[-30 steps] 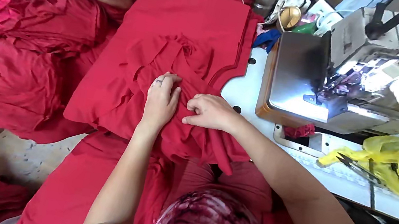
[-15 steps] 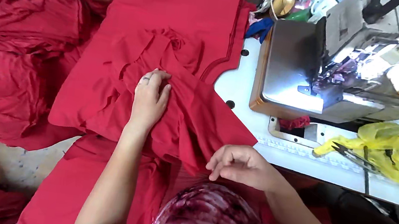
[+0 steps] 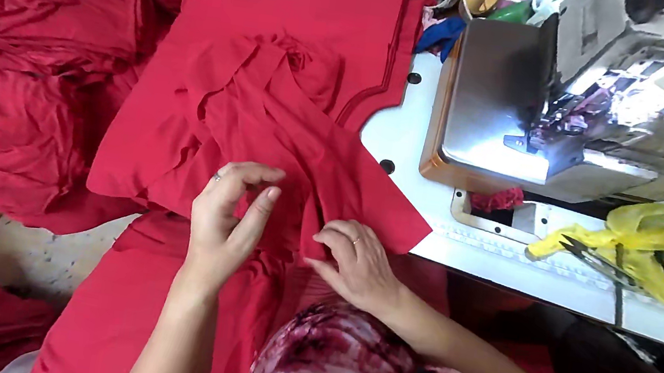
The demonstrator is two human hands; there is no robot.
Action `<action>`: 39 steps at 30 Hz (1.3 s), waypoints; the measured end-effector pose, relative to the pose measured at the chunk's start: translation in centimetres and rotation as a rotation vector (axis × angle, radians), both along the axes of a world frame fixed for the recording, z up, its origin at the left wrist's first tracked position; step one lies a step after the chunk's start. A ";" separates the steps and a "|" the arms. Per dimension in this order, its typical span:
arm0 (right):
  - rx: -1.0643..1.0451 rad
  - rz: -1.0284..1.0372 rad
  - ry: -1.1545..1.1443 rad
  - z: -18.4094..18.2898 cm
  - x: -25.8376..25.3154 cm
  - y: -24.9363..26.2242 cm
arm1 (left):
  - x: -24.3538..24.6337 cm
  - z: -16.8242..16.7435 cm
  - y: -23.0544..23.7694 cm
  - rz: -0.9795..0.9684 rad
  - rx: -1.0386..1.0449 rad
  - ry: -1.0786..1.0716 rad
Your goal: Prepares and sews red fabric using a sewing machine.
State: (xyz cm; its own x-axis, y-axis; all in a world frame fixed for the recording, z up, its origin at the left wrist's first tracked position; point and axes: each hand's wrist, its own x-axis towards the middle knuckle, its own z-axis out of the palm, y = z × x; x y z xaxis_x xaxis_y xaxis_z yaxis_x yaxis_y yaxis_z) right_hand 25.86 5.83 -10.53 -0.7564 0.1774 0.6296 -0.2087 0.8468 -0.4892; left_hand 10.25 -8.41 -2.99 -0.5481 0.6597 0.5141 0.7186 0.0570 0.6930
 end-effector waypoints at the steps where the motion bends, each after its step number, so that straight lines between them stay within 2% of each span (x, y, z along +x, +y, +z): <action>1: -0.054 0.001 -0.003 0.1 -0.3 0.4 | -0.4 -0.1 -0.2 -0.031 0.011 0.017; 5: -0.621 0.092 0.028 1.9 0.1 3.6 | -1.4 0.4 0.4 -0.073 0.039 0.040; 7: -0.813 0.128 0.020 3.0 0.6 5.1 | -1.2 0.5 1.4 -0.125 0.019 0.021; 12: -1.075 0.207 -0.002 3.5 1.2 5.8 | -0.4 0.7 4.7 -0.263 -0.079 0.142; 16: -1.245 0.219 -0.040 3.2 1.0 5.4 | -2.2 2.6 8.6 -0.183 -0.236 0.281; 19: -1.234 0.195 -0.003 2.2 0.2 4.8 | -3.6 2.3 12.8 -0.140 -0.453 0.352; 21: -1.232 0.190 0.031 1.9 -0.3 4.6 | -3.8 1.1 15.0 -0.101 -0.683 0.350; 23: -1.254 0.161 0.040 2.0 -0.7 4.7 | -3.5 0.4 16.2 -0.047 -0.847 0.314; 25: -1.264 0.128 0.049 2.0 -1.1 4.9 | -3.4 0.3 16.4 -0.018 -0.913 0.281; 27: -1.267 0.109 0.050 1.9 -1.5 5.0 | -4.0 0.0 15.8 -0.046 -0.882 0.298; 30: -1.216 0.097 0.051 2.3 -1.8 5.4 | -4.9 0.3 14.6 -0.126 -0.691 0.292; 33: -1.065 0.148 0.087 4.1 -0.9 6.0 | -3.8 3.1 13.2 -0.241 -0.573 0.072; 36: -0.869 0.267 0.174 5.7 0.4 7.1 | -2.0 5.5 11.5 -0.444 -0.452 -0.166; 39: -0.771 0.180 0.201 5.6 0.4 7.7 | -0.5 5.9 10.2 -0.511 -0.370 -0.248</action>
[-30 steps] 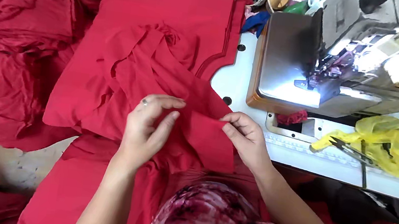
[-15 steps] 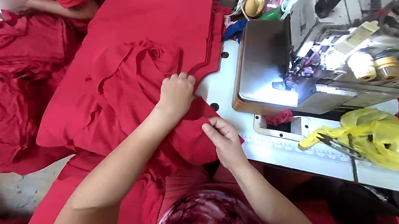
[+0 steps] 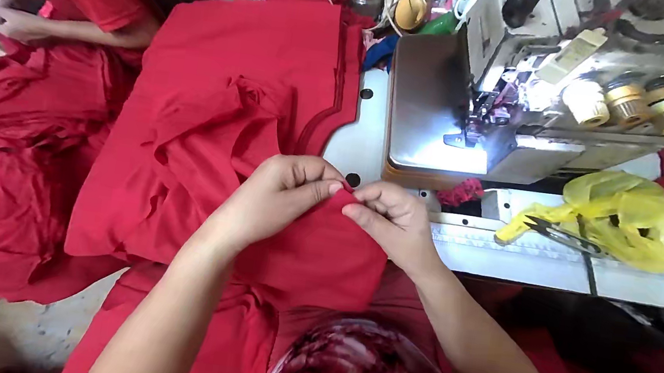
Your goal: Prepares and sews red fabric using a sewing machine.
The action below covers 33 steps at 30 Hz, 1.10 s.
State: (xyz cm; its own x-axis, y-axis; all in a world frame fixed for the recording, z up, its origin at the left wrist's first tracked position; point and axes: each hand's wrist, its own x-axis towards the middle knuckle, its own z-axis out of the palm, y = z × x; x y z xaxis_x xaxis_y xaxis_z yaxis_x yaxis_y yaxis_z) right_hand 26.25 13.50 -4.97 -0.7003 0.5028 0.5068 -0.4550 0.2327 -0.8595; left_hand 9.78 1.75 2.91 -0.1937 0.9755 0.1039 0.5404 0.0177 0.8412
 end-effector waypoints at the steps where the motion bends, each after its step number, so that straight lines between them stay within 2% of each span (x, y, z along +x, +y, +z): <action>1: -0.003 -0.029 -0.023 -0.3 -0.1 0.1 | 0.3 0.0 -0.3 0.004 -0.008 0.003; 5: -0.023 -0.042 -0.090 -0.9 -0.1 -0.1 | 1.9 0.1 -1.2 0.059 -0.049 0.053; 9: 0.025 -0.025 -0.107 -0.8 -0.1 -0.1 | 0.9 -1.6 -1.4 0.062 0.034 0.008; 14: 0.052 0.219 -0.112 -1.4 0.9 0.0 | 0.5 -1.1 -2.0 0.064 0.076 -0.015; 17: 0.061 0.273 -0.100 -2.0 1.8 -0.3 | 0.2 -0.4 -2.7 0.070 0.110 -0.013; 24: 0.173 0.151 -0.189 -4.3 5.1 0.3 | -0.9 0.4 -3.9 0.096 0.186 -0.084; 30: -0.028 0.062 -0.204 -4.4 6.6 0.5 | -1.4 0.2 -3.8 0.106 0.231 -0.174; 33: -0.109 -0.037 -0.232 -4.1 6.3 0.5 | -1.3 0.3 -3.6 0.099 0.259 -0.149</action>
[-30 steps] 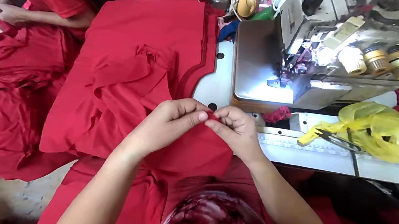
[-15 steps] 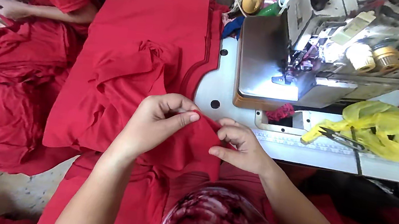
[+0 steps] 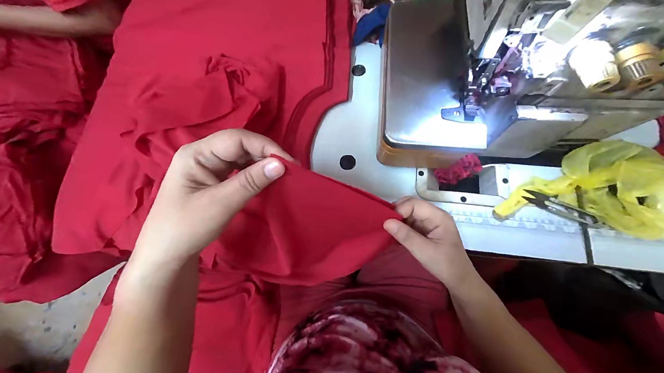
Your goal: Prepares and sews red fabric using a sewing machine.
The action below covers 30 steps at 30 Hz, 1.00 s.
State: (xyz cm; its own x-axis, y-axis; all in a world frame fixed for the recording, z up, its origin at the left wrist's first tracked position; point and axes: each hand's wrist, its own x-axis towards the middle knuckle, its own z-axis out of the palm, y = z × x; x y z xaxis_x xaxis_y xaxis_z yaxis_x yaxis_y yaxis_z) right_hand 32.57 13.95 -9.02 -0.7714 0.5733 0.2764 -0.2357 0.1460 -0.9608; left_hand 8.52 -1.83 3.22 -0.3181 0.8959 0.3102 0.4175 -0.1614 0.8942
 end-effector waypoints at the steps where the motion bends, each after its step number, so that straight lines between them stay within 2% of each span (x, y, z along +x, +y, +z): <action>1: -0.014 -0.027 -0.011 0.1 -0.1 0.0 | 0.1 0.0 0.0 0.004 0.004 0.032; 6: -0.115 -0.129 -0.032 0.2 -0.7 -0.4 | 1.6 0.4 -0.8 0.147 -0.032 0.248; 9: -0.096 -0.108 -0.050 0.3 -0.5 -0.2 | 2.0 0.6 -1.4 0.168 -0.080 0.165; 12: 0.086 -0.123 0.015 1.2 -0.2 0.5 | 0.7 1.5 -0.2 0.109 -0.111 0.035; 13: 0.110 -0.114 0.070 2.1 -0.1 0.8 | 0.4 2.1 0.9 0.106 -0.045 0.037; 15: 0.100 -0.086 0.198 4.0 0.3 1.1 | 0.4 2.9 4.3 0.144 0.222 0.156; 18: 0.058 -0.044 0.292 5.1 1.3 1.4 | 1.5 3.3 10.6 0.265 0.637 0.589; 20: -0.028 -0.032 0.236 3.8 2.7 1.2 | 2.6 2.4 14.4 0.237 0.701 0.782; 25: -0.263 -0.137 -0.086 -0.9 8.1 -0.5 | 7.7 -3.9 18.2 -0.022 0.212 0.707; 27: -0.326 -0.153 -0.105 -1.7 9.3 -1.1 | 8.8 -5.5 18.5 -0.010 0.134 0.712; 30: -0.327 -0.141 -0.075 -2.2 9.5 -1.4 | 9.4 -5.4 18.4 0.036 0.141 0.641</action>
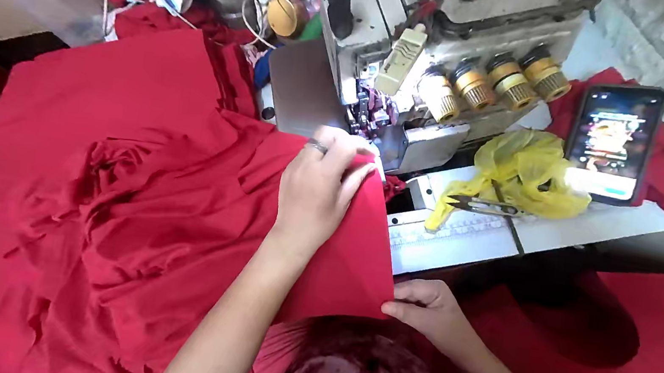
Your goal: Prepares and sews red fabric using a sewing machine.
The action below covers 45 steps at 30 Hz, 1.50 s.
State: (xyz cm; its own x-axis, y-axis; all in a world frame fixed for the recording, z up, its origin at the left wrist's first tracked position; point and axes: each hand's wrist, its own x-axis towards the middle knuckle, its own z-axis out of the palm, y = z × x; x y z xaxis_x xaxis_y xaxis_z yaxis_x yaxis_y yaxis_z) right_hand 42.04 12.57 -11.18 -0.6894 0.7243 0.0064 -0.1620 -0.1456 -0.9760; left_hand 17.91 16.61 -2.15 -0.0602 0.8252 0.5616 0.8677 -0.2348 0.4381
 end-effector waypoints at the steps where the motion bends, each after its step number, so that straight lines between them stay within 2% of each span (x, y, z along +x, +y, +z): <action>1: 0.021 0.013 0.003 0.0 -0.2 0.1 | 0.0 0.2 -0.2 0.015 -0.006 0.010; 6: 0.049 0.080 0.002 0.3 -0.5 0.5 | 2.2 -0.2 -3.3 0.175 -0.169 0.276; 8: 0.066 0.051 0.020 0.7 -0.7 1.1 | 2.5 -0.7 -3.2 0.194 -0.177 0.275; 13: 0.039 0.051 0.061 1.9 -1.3 2.3 | 0.7 -0.5 -1.4 0.094 -0.157 0.182; 16: 0.004 0.061 0.079 2.8 -2.0 2.4 | 0.1 -0.4 -3.1 -0.035 -0.199 0.152; 18: 0.028 0.014 0.083 3.2 -2.8 3.1 | 0.2 -1.7 -4.8 -0.169 -0.130 0.143; 20: 0.085 -0.044 0.094 3.5 -3.8 4.2 | 0.3 -3.4 -5.9 -0.230 -0.068 0.241; 23: 0.172 -0.108 0.090 4.2 -5.6 6.4 | -0.3 -4.7 -5.1 -0.172 0.046 0.377; 26: 0.339 -0.185 0.051 4.9 -7.0 8.6 | -2.0 -2.6 -3.3 -0.257 0.113 0.304; 30: 0.623 -0.282 -0.057 5.1 -8.0 10.4 | -3.9 0.3 -1.4 -0.333 0.018 0.314; 32: 0.693 -0.287 -0.120 4.9 -8.1 10.6 | -5.1 0.9 -0.2 -0.331 -0.048 0.325; 37: 0.666 -0.257 -0.137 4.7 -7.8 10.0 | -7.5 1.7 3.0 -0.288 -0.052 0.330; 40: 0.684 -0.201 -0.104 4.7 -7.3 9.7 | -7.2 1.6 3.6 -0.119 -0.074 0.290; 43: 0.742 -0.144 -0.048 4.6 -7.4 9.1 | -7.7 -1.9 3.6 0.102 0.078 0.236; 45: 0.789 -0.127 -0.007 4.6 -7.8 8.5 | -6.6 0.2 0.9 0.174 -0.076 0.119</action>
